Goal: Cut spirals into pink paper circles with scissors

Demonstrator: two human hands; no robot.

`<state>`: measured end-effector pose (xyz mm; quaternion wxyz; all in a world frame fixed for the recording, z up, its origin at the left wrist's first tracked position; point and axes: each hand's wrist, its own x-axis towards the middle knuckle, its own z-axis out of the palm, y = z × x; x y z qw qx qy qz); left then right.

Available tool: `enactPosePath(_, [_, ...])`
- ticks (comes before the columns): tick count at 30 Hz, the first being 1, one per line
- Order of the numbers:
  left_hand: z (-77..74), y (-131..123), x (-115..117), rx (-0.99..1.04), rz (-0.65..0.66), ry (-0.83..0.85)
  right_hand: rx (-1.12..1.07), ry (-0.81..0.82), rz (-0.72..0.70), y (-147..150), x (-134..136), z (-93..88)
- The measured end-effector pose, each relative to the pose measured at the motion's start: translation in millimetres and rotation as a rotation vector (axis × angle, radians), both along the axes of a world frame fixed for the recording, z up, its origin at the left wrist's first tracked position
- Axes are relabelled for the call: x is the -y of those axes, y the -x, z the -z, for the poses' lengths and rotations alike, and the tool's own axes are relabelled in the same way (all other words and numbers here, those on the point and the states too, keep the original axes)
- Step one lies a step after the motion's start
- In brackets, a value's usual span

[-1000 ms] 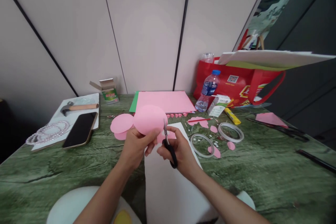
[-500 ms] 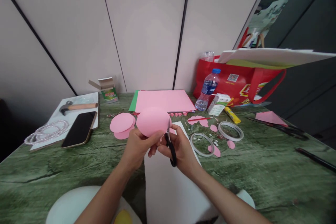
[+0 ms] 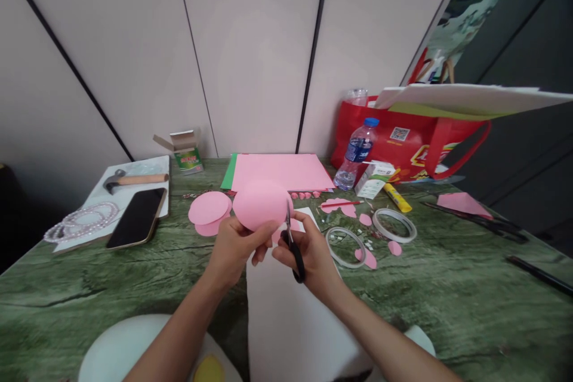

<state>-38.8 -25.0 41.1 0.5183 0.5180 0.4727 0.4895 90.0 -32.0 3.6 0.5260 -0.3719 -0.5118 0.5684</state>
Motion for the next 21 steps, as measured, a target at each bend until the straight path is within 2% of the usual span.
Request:
enactPosePath(10, [-1.3, 2.0, -0.3, 0.021, -0.017, -0.017, 0.005, 0.047, 0.023, 0.5, 0.2, -5.5])
enactPosePath(16, [0.8, 2.8, -1.4, 0.125, 0.050, -0.015, 0.001, 0.088, 0.001, 2.0, 1.4, -1.2])
enactPosePath(21, [2.3, 2.9, -1.5, 0.039, 0.015, -0.013, -0.020, 0.063, -0.045, 3.0, 2.7, 0.8])
